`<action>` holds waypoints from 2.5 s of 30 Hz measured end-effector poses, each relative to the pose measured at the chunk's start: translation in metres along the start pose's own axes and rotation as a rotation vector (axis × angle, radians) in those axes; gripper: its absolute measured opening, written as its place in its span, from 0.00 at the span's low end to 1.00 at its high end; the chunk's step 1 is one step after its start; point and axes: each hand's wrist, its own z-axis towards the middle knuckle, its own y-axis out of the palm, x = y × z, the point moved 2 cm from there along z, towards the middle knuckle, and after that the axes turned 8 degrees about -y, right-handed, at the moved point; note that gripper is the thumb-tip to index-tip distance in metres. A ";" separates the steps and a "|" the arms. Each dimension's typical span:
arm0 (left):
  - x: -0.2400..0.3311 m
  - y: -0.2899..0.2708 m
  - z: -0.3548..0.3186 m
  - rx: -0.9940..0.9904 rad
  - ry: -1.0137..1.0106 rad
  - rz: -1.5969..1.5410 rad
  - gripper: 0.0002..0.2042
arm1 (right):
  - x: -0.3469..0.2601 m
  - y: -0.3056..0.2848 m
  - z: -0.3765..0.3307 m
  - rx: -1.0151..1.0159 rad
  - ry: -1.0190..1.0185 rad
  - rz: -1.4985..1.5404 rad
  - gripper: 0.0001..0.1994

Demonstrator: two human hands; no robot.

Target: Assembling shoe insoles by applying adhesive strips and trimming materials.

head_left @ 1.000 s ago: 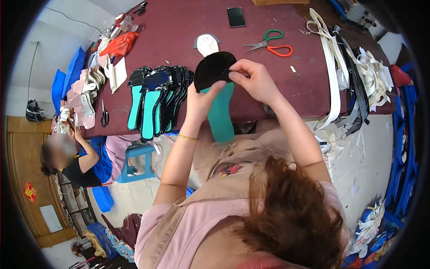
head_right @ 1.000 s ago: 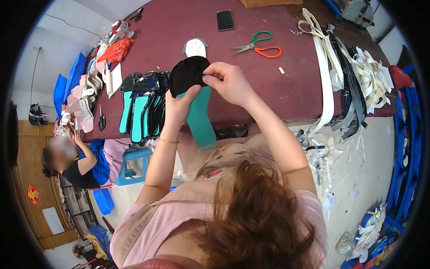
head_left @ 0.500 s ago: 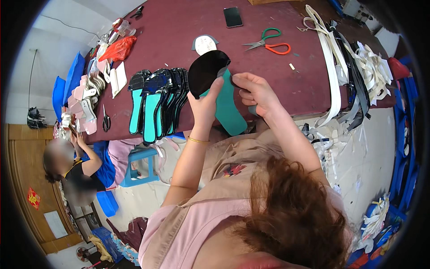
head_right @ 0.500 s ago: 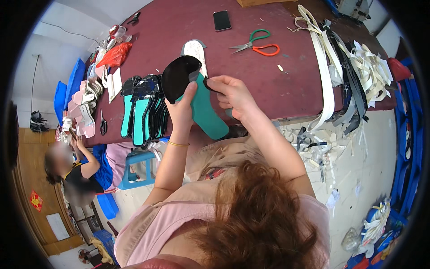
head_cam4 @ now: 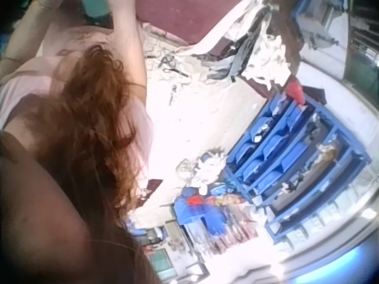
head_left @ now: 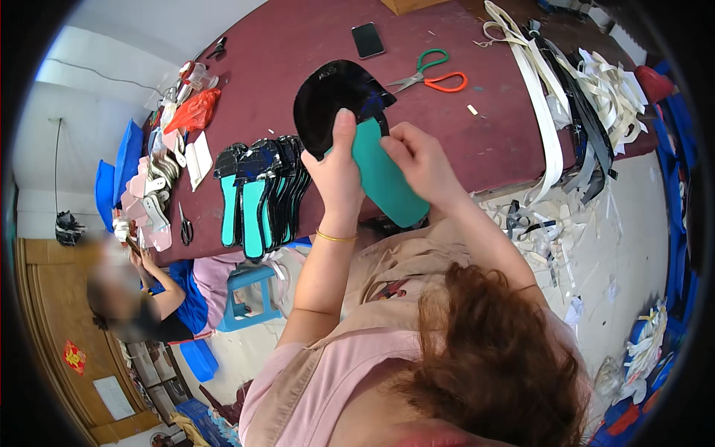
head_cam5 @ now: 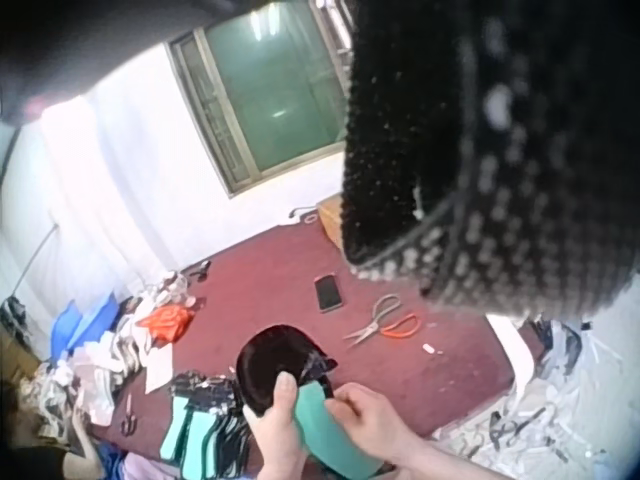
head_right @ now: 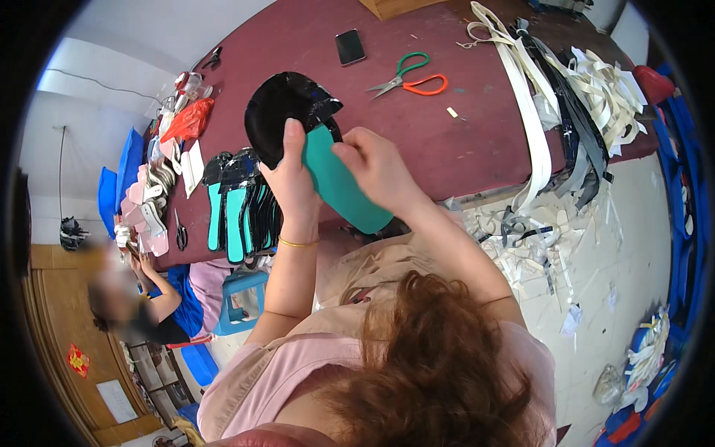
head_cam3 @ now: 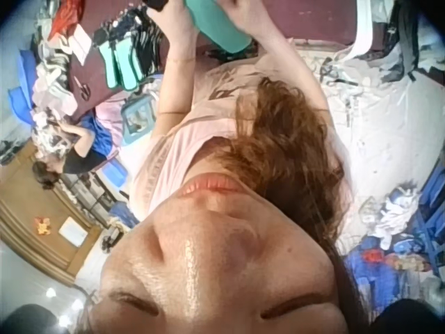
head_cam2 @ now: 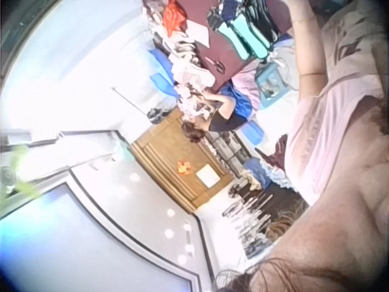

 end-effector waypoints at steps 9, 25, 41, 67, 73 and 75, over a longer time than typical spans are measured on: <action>0.011 0.038 0.016 -0.372 -0.041 -0.126 0.13 | -0.052 -0.034 0.083 -0.094 -0.297 -0.092 0.12; 0.010 0.023 0.026 -0.122 0.152 -0.036 0.21 | 0.000 -0.029 -0.002 0.025 -0.194 0.056 0.11; 0.079 0.015 0.016 -0.851 0.170 1.324 0.17 | -0.097 -0.047 0.054 -0.297 -0.400 -0.069 0.10; 0.030 -0.027 0.014 -0.431 -0.057 -0.215 0.29 | -0.032 0.032 0.027 -0.196 -0.401 -0.199 0.09; 0.019 -0.033 0.000 -0.665 -0.216 -0.484 0.31 | -0.010 0.005 0.022 -0.412 0.369 0.477 0.12; 0.018 -0.027 0.001 -0.607 -0.247 -0.414 0.31 | -0.010 0.001 0.009 -0.383 0.483 0.545 0.12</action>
